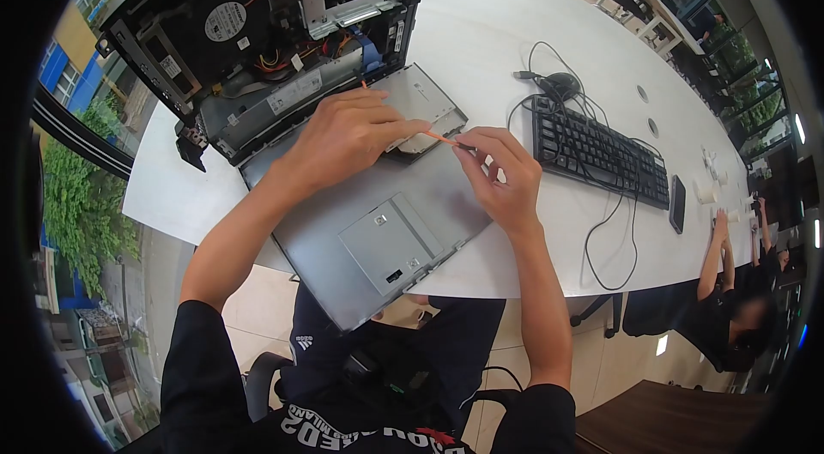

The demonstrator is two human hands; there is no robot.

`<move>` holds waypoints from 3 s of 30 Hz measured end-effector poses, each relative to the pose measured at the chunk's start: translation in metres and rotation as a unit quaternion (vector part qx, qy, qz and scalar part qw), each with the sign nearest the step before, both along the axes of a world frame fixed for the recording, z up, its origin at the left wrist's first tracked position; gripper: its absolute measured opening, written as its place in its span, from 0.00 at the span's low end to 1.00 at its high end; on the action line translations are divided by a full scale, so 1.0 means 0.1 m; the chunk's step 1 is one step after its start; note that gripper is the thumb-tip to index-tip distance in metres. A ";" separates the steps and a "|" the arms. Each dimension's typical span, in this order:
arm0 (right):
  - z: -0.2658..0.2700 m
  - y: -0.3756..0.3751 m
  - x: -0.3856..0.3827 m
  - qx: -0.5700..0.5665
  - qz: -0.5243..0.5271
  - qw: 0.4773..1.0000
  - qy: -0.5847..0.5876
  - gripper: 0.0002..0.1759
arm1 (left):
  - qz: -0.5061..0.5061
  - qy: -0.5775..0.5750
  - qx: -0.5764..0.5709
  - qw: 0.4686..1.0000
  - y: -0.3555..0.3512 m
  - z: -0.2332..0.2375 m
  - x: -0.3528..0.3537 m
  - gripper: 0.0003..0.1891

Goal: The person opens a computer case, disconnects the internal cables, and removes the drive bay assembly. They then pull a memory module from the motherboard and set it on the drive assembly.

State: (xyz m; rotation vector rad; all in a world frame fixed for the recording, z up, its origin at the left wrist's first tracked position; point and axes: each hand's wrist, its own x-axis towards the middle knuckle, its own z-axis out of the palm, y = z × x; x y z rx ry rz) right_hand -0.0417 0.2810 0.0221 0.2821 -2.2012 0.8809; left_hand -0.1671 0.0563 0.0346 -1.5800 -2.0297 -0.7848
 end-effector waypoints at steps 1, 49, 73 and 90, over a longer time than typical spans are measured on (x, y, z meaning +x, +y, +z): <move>0.00 0.00 0.00 0.001 0.000 1.000 -0.001 0.12 | 0.000 -0.015 -0.011 1.000 -0.01 0.01 0.01 0.17; -0.02 0.14 -0.02 -0.027 -0.058 0.998 0.012 0.10 | 0.004 -0.092 -0.004 0.996 -0.02 0.02 -0.05 0.24; -0.04 0.17 -0.02 -0.065 -0.070 0.995 0.013 0.10 | 0.028 -0.101 -0.016 0.994 -0.05 0.03 -0.07 0.17; -0.05 0.24 -0.02 -0.086 -0.079 0.993 0.024 0.11 | 0.024 -0.102 0.035 0.994 -0.03 -0.02 -0.10 0.12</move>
